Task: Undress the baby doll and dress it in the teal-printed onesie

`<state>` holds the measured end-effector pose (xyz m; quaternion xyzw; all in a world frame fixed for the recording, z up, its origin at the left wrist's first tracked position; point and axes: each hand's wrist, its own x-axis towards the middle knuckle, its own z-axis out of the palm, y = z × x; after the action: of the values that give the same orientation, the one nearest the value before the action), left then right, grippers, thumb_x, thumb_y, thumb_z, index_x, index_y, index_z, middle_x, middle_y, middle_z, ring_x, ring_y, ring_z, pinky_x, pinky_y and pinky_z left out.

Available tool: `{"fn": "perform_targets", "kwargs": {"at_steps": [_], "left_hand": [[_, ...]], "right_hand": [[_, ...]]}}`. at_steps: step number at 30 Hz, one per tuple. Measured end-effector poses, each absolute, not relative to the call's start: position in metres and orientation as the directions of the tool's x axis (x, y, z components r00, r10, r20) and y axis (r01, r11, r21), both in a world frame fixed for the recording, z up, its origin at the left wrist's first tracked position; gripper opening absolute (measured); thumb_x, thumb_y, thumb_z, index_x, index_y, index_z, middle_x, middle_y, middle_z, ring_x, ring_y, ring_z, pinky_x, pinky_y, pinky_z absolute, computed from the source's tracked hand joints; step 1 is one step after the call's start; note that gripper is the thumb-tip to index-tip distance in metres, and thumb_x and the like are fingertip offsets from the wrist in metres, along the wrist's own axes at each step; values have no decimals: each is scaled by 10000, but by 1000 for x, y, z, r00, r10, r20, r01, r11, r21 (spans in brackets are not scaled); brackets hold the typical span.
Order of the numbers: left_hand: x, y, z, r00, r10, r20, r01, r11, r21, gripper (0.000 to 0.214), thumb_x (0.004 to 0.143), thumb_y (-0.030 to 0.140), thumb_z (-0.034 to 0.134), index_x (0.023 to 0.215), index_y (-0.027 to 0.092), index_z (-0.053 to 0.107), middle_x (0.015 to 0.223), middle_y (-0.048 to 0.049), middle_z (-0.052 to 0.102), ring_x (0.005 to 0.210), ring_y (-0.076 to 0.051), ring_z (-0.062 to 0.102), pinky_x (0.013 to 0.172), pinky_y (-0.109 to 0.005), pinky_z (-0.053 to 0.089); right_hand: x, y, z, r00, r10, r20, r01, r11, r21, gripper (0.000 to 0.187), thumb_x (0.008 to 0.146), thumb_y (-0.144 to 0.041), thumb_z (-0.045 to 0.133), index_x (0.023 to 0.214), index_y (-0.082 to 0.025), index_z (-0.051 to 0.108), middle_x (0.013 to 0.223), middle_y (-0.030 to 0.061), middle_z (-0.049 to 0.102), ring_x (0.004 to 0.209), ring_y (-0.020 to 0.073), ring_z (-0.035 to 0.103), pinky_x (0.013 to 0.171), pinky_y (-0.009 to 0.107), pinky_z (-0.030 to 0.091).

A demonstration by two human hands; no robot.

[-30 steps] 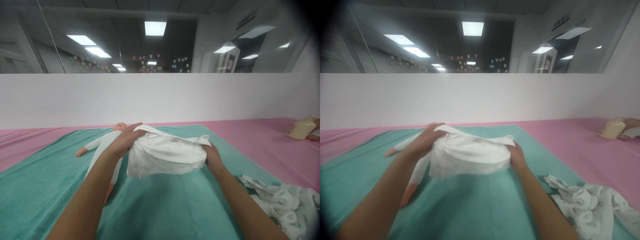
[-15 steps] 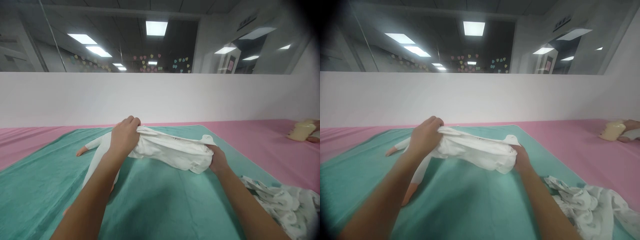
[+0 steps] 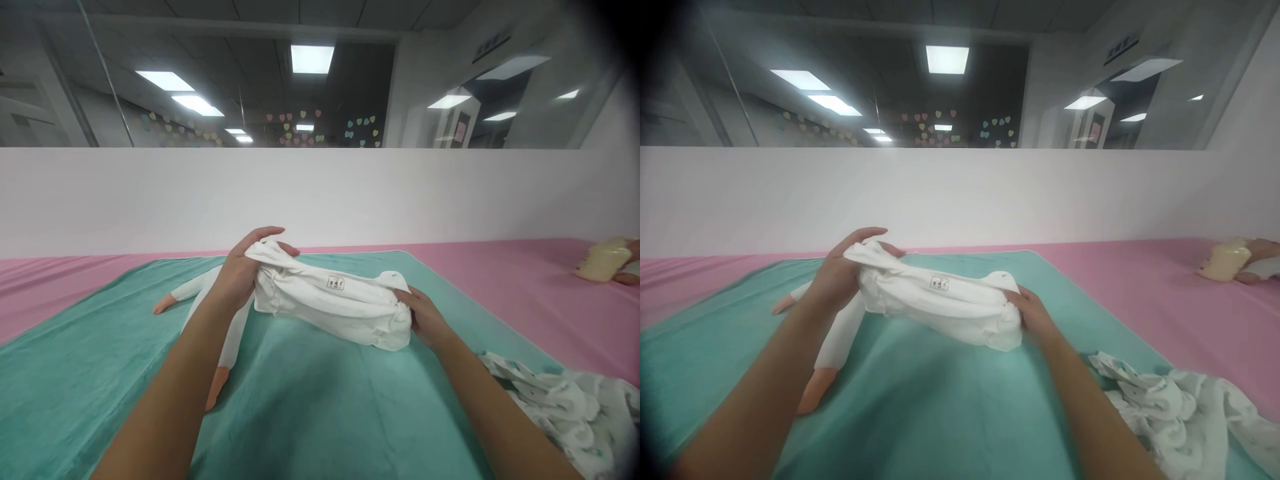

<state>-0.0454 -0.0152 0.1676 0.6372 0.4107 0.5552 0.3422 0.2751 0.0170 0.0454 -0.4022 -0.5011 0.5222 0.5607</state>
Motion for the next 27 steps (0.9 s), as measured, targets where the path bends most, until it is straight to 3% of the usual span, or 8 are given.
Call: {"fn": "perform_targets", "kwargs": {"at_steps": [2, 5, 10, 15, 18, 23, 27], "left_hand": [[-47, -14, 166, 12, 915, 404, 343, -383, 858, 409, 702, 271, 479, 1099, 248, 573, 957, -31, 653, 822, -206, 595, 670, -300, 487], [-48, -8, 163, 52, 924, 380, 622, -328, 711, 365, 698, 261, 459, 1033, 263, 604, 985, -4, 641, 869, -203, 569, 692, -279, 462], [-48, -1, 160, 80, 953, 293, 841, -222, 494, 372, 735, 425, 487, 1057, 268, 588, 1032, -35, 636, 924, -250, 572, 683, -292, 437], [-59, -10, 167, 238, 970, 45, 844, -229, 485, 464, 714, 577, 505, 1079, 304, 592, 1154, -32, 596, 968, -258, 577, 707, -283, 445], [-68, -18, 172, 347, 938, -22, 781, -275, 561, 449, 693, 597, 527, 995, 277, 615, 1076, -30, 613, 931, -246, 583, 705, -276, 456], [-68, -13, 168, 381, 924, 33, 718, -318, 619, 358, 720, 548, 524, 895, 242, 593, 943, -11, 622, 846, -219, 588, 667, -267, 454], [-55, 18, 134, 157, 976, 151, 840, -212, 500, 293, 750, 436, 498, 941, 224, 566, 870, -34, 639, 789, -228, 597, 615, -284, 427]], "right_hand": [[276, 22, 42, 61, 983, 172, -238, 182, -954, 360, 704, -396, 673, 1006, -202, 640, 853, 41, 687, 756, 220, 616, 619, 296, 455], [280, 27, 39, 240, 943, 232, -239, 289, -927, 295, 687, -424, 658, 889, -212, 630, 748, 9, 659, 660, 198, 594, 561, 288, 440], [291, 28, 36, 399, 887, 233, -137, 309, -941, 268, 673, -472, 627, 759, -220, 595, 604, -11, 584, 564, 189, 541, 496, 304, 411], [302, 19, 34, 363, 929, 77, -256, 179, -950, 251, 642, -457, 655, 598, -235, 547, 493, -10, 521, 519, 213, 534, 510, 352, 425], [305, 14, 36, 233, 970, 66, -302, 137, -943, 265, 681, -490, 610, 677, -225, 593, 543, 12, 573, 584, 241, 579, 558, 369, 444], [294, 21, 37, 61, 986, 158, -169, 166, -971, 342, 683, -467, 616, 895, -199, 636, 720, 43, 652, 679, 238, 601, 586, 333, 439], [283, 34, 22, 189, 956, 226, 18, 227, -974, 347, 696, -452, 614, 951, -217, 611, 768, 11, 624, 683, 198, 562, 592, 303, 425]]}}
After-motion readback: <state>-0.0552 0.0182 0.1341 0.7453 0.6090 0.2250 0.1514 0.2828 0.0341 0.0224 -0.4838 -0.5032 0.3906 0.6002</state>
